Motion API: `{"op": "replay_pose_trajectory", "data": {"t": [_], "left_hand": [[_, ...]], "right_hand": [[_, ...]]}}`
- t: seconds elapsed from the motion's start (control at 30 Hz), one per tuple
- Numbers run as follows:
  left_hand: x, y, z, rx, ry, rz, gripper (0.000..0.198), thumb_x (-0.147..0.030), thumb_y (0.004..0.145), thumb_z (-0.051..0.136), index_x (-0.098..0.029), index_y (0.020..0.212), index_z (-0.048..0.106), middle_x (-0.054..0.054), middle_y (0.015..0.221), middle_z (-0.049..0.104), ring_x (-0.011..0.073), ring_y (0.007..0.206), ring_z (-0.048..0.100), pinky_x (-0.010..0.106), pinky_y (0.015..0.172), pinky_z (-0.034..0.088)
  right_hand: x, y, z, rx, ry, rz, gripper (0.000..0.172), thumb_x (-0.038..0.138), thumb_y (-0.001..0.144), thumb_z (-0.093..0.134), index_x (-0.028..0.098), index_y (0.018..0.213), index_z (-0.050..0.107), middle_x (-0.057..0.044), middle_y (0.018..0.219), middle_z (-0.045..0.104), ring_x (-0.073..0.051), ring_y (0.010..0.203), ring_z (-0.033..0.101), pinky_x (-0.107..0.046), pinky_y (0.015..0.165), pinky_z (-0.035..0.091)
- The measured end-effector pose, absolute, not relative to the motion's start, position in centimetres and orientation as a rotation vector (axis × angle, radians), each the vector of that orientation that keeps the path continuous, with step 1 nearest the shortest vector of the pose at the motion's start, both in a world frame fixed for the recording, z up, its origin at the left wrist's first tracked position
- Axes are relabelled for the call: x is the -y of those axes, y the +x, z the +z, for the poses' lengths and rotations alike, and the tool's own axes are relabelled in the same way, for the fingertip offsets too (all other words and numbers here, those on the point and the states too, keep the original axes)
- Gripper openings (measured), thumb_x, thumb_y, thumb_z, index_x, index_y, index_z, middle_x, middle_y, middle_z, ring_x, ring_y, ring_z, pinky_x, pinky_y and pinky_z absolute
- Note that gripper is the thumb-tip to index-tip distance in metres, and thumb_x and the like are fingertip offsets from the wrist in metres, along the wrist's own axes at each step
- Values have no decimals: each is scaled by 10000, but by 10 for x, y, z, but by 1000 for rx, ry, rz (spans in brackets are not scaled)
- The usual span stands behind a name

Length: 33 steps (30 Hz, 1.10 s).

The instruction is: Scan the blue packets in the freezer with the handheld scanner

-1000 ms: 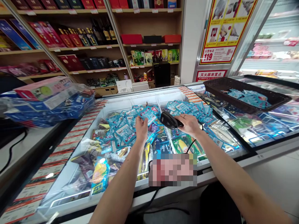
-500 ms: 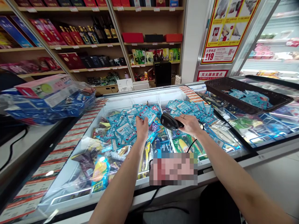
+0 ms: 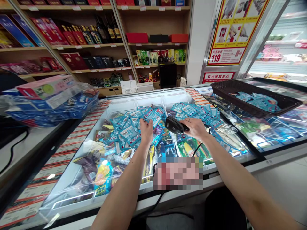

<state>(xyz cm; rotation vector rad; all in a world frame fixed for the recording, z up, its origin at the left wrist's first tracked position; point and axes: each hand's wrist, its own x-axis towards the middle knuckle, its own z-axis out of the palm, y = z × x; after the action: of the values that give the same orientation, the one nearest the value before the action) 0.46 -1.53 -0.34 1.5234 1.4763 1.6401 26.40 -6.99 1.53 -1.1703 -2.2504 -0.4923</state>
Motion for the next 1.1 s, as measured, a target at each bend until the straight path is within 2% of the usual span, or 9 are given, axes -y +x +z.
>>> {"op": "replay_pose_trajectory", "data": {"t": [0.4,0.6,0.9,1.0,1.1], "left_hand": [[12,5,-7,-1471,1492,1595,289,-347,819,547,-229,777,287,-67,639,258,76,525,289,212,520,281],[15,7,-3,-1472,1499,1596,294,-401,817,549,-225,796,315,-63,626,282,88,522,323,230,511,278],[12,4,-9,-1489,1543,1576,217,-332,842,518,-226,824,331,-60,635,274,88,499,306,236,473,267],[16,6,-5,-1611,1623,1551,156,-324,851,506,-207,877,406,-34,648,377,115,544,407,255,520,342],[22,10,2,-1728,1775,1578,215,-310,877,455,-173,1041,479,65,837,551,196,796,559,327,721,447]], "right_hand": [[71,263,17,2268,-1161,-486,283,267,813,580,219,1091,601,-34,888,662,-171,852,599,-255,725,410],[70,264,17,2269,-1155,-490,262,301,828,576,221,1076,603,-37,895,663,-170,844,599,-255,697,404],[70,265,16,2243,-1152,-487,275,296,826,581,216,1088,605,-45,896,665,-176,846,603,-263,713,415],[68,267,14,2214,-1179,-514,281,289,818,587,218,1089,606,-44,901,665,-180,851,604,-265,714,416],[67,269,13,2187,-1211,-529,294,287,804,602,218,1090,608,-44,895,664,-186,865,604,-267,721,415]]}}
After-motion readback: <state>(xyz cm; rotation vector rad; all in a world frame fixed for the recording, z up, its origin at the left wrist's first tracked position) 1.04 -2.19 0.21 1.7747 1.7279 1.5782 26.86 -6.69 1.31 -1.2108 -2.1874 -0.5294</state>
